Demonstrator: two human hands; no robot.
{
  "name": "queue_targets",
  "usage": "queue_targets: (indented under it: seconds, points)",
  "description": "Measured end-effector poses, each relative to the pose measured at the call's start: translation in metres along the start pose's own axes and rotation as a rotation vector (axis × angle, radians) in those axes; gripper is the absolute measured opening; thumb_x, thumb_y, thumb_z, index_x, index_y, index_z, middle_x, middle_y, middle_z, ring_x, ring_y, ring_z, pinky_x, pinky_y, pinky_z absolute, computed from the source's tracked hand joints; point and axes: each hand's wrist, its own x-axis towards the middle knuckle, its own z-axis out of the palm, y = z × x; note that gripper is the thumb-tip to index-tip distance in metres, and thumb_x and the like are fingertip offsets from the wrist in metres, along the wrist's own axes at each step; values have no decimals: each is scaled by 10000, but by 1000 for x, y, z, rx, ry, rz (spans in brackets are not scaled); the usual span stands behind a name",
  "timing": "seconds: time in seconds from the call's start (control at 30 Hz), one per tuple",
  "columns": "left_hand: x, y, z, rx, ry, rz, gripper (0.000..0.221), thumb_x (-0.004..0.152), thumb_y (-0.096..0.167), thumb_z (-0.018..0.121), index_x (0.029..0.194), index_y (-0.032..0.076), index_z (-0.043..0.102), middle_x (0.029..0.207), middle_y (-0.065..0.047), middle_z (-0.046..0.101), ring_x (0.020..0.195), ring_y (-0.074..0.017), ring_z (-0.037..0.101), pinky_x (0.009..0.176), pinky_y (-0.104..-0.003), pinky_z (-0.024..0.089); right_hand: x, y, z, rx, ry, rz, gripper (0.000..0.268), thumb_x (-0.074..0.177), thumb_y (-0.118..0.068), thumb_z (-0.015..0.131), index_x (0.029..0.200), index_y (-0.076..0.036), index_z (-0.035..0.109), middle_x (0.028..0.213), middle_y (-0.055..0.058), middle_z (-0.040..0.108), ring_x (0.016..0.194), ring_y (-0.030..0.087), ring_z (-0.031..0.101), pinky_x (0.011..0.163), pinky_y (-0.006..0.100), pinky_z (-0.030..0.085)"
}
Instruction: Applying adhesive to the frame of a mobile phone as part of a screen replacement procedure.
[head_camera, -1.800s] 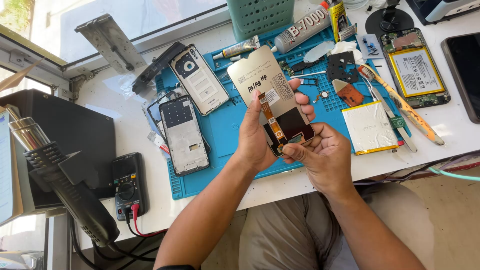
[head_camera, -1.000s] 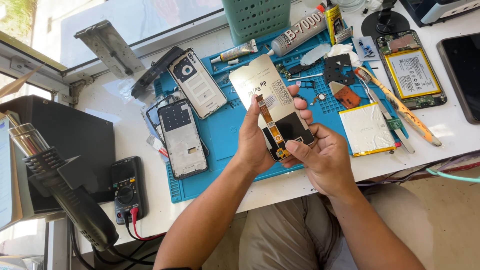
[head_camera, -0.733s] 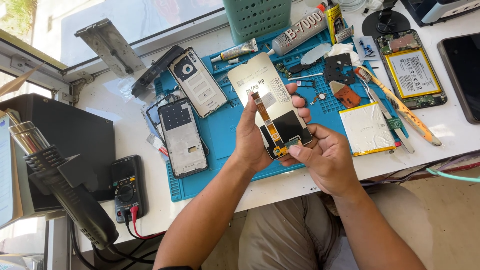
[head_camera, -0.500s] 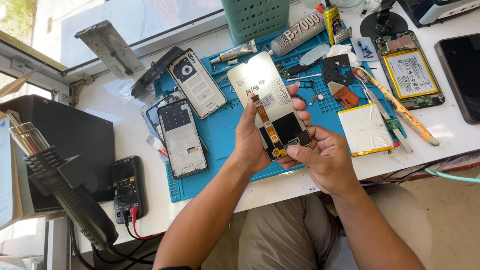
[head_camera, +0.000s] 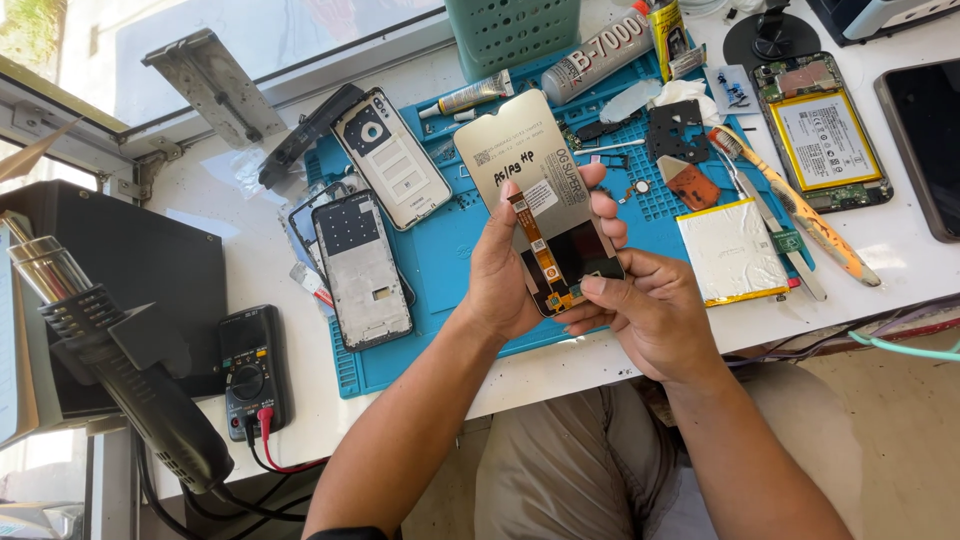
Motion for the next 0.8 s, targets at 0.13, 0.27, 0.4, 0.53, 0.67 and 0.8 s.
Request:
queue_targets:
  seconds: [0.13,0.27,0.4,0.53,0.67,0.8]
  points:
    - [-1,-3,-2,-13,-12,18,766,1130,577,331,1568,-49,389,1293,-220,661,1213,-303,689,1142,-477,510,-1,-5,6,-6,4,4,85,927,30,664,847,42,637,714,222,737,697,400,793,527,442,695]
    - [-1,-5,-5,-55,-18,23,764,1138,570,346,1564,-63,390,1293,-233,658,1207,-321,693,1131,-498,515,1,2,-1,-1,5,7,152,981,-37,636,842,24,623,731,228,740,707,404,790,547,459,699]
    - [-1,-3,-5,-77,-15,25,753,1149,556,352,1546,-81,407,1293,-244,657,1202,-336,694,1127,-510,517,1,1,-2,71,-45,16,287,1056,-199,544,942,36,664,873,305,758,777,425,784,623,515,708]
    - [0,-2,-6,-88,-11,37,746,1148,553,375,1544,-78,414,1303,-237,659,1204,-327,698,1123,-512,519,3,6,-17,59,-111,41,324,1045,-203,494,1089,74,657,968,352,750,844,422,784,696,525,695]
    - [1,-2,-14,-137,18,31,738,1139,545,368,1538,-74,424,1289,-230,679,1189,-328,709,1107,-500,535,1,1,-16,71,-158,64,399,979,-158,496,1239,131,581,1044,364,731,916,431,777,765,529,670]
    - [3,0,-19,-173,58,5,731,1121,550,362,1533,-48,446,1288,-216,693,1185,-328,712,1098,-503,532,0,-2,-11,64,-153,32,448,906,-55,543,1297,164,524,1056,343,720,933,433,774,766,511,671]
